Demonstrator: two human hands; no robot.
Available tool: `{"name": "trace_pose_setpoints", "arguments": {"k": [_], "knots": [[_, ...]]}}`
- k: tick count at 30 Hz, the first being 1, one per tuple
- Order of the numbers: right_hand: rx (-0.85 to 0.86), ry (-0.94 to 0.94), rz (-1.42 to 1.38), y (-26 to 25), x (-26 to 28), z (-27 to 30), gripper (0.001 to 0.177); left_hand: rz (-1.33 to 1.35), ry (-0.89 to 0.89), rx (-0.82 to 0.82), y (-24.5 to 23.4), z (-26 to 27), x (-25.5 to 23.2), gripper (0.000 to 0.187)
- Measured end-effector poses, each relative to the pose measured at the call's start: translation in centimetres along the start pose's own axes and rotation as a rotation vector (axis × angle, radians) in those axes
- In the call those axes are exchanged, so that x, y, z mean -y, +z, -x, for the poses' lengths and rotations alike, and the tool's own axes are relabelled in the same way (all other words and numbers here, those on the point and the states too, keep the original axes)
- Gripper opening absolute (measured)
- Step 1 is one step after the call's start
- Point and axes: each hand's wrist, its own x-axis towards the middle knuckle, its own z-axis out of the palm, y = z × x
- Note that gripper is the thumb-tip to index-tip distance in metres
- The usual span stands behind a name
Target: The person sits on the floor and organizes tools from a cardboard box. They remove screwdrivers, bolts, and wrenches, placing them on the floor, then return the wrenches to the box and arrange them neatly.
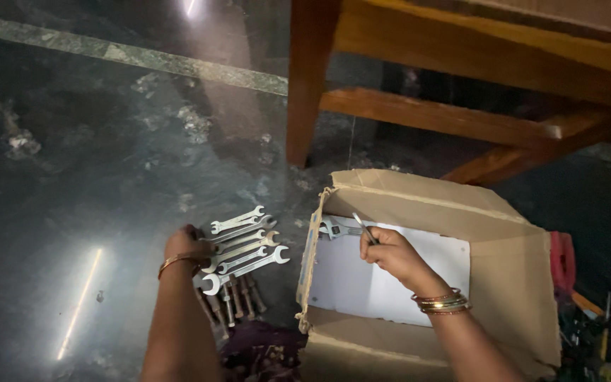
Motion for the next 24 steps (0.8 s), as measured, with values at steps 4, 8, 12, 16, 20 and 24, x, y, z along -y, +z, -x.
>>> {"name": "trace_pose_setpoints", "arguments": {"k": [4,8,12,16,20,24], "knots": [[-0.011,-0.014,0.025,0.1,0.2,0.4,0.007,0.198,0.128,0.131,-1.1,0.4,0.1,0.025],[-0.09,-0.011,-0.021,0.2,1.6,1.2,0.02,0.582,0.213,0.118,-3.2,2.0,-3.4,0.021],[-0.193,-0.023,-0.071,-0.6,3.2,3.0,0.028,0.677,0.543,0.108,-8.2,6.9,-9.7,0.015],[-0.152,-0.295,-0.35,-2.7,4.7,4.9,0.043,0.603,0.795,0.338,-8.7,13.6,-17.8,0.015],[-0.231,-0.417,-0.482,-5.1,3.8,6.8,0.043,0.437,0.782,0.532,-2.7,19.5,-23.1,0.018],[-0.361,-0.209,-0.285,-9.4,2.1,8.4,0.028,0.403,0.675,0.725,5.0,21.7,-24.7,0.021]]}}
